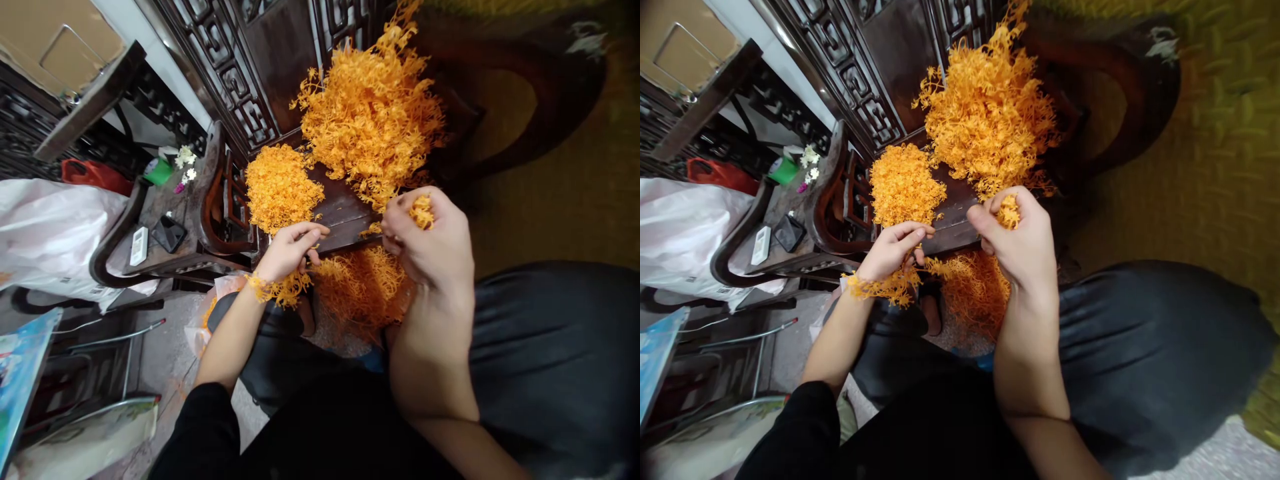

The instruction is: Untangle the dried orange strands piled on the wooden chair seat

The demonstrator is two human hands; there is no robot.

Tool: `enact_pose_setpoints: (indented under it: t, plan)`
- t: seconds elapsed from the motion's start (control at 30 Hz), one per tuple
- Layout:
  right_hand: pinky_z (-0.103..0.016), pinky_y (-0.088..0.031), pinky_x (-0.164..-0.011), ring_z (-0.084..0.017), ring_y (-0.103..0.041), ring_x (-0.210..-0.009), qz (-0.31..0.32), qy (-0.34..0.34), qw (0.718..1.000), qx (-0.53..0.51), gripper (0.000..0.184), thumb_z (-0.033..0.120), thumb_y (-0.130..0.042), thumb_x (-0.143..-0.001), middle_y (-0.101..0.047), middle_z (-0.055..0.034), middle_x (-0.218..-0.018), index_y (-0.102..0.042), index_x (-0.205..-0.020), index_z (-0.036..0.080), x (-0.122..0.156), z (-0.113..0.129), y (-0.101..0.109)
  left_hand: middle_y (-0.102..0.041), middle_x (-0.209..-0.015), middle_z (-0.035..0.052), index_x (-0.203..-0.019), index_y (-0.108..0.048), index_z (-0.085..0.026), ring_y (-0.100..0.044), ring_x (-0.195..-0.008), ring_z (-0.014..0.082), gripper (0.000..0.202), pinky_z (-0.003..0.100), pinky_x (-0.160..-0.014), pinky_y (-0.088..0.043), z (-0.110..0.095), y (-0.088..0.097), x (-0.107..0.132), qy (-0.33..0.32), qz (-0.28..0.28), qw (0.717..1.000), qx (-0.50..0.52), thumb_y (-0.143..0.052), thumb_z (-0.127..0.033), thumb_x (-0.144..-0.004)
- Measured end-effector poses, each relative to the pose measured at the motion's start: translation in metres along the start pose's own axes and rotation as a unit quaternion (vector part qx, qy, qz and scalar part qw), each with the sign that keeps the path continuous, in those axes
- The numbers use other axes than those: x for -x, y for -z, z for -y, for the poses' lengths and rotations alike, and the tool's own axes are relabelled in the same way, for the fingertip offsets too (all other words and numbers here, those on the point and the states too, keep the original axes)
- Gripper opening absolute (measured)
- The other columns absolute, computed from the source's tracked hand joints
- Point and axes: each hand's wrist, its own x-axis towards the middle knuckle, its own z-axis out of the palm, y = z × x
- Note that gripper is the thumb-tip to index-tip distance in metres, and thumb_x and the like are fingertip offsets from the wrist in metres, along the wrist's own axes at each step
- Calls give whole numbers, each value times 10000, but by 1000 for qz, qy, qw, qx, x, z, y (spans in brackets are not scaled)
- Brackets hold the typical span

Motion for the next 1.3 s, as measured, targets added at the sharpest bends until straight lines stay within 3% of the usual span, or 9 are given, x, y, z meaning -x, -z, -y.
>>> enact_pose_setpoints:
  t: [0.17,0.27,0.5,0.6,0.73,0.8,0.93,1.1,1.3]
  plan:
    - [-248,-224,-334,-80,-463,-432,-7,13,1000,-2,539,621,-656,-953,-582,-28,-669,-604,-640,185,3,2,-7,-650,-759,-11,-1052,-725,-162,-491,-400,27,213,168,-315,-216,-6,6,3,-14,3,997,75,-691,-345,-950]
    - [-253,-388,-446,-95,-526,-506,83,25,988,125,322,462,-627,-1019,-695,-33,-770,-794,-1054,189,6,-1,-4,-603,-709,-32,-1032,-713,-169,-437,-400,23,197,166,-333,-202,-10,9,3,-50,-32,988,140,-700,-344,-943]
    - [-361,-526,-882,-241,-700,-1010,344,140,870,325,392,353,-680,-989,-770,-113,-1141,-725,-1338,178,29,-20,-52,-416,-655,-82,-977,-611,-191,-328,-425,18,81,151,-380,-187,-15,12,-12,-107,-203,918,324,-640,-266,-984]
    - [-342,-483,-811,-211,-654,-878,227,153,907,320,224,303,-579,-1029,-735,-88,-948,-760,-1001,173,38,-35,-75,-402,-655,-79,-960,-589,-196,-327,-431,25,103,160,-389,-194,-16,12,-13,-116,-228,900,352,-618,-288,-997]
    - [-293,-370,-606,-127,-440,-597,128,10,979,158,472,476,-513,-1054,-470,18,-619,-484,-665,208,30,-45,-73,-546,-736,-27,-990,-679,-184,-329,-444,32,425,192,-387,-186,-13,12,-3,-85,-114,959,243,-642,-605,-945]
    - [-285,-326,-563,-113,-374,-561,165,-62,979,103,490,535,-510,-1044,-412,40,-590,-473,-677,212,25,-44,-67,-608,-776,2,-966,-723,-179,-407,-505,51,535,197,-433,-277,-10,11,3,-101,-79,983,133,-718,-701,-845]
    - [-275,-314,-552,-102,-386,-581,216,-90,965,118,400,514,-628,-978,-478,31,-622,-638,-759,180,20,-39,-60,-646,-767,-4,-802,-733,-168,-556,-714,105,401,221,-671,-454,-2,12,8,-180,-101,978,-11,-859,-548,-777]
    - [-242,-203,-423,-70,-296,-456,79,-189,978,-32,437,571,-832,-785,-394,90,-552,-717,-987,200,11,-59,-58,-730,-822,21,-847,-760,-172,-654,-879,146,330,271,-904,-495,0,22,7,-163,-122,979,0,-746,-497,-898]
    - [-204,-289,-416,-72,-458,-533,-10,-290,946,-142,661,781,-830,-612,-549,24,-726,-545,-804,215,-10,-89,-53,-678,-713,0,-832,-724,-161,-573,-676,120,392,241,-678,-433,6,30,11,-113,-81,987,-77,-793,-547,-836]
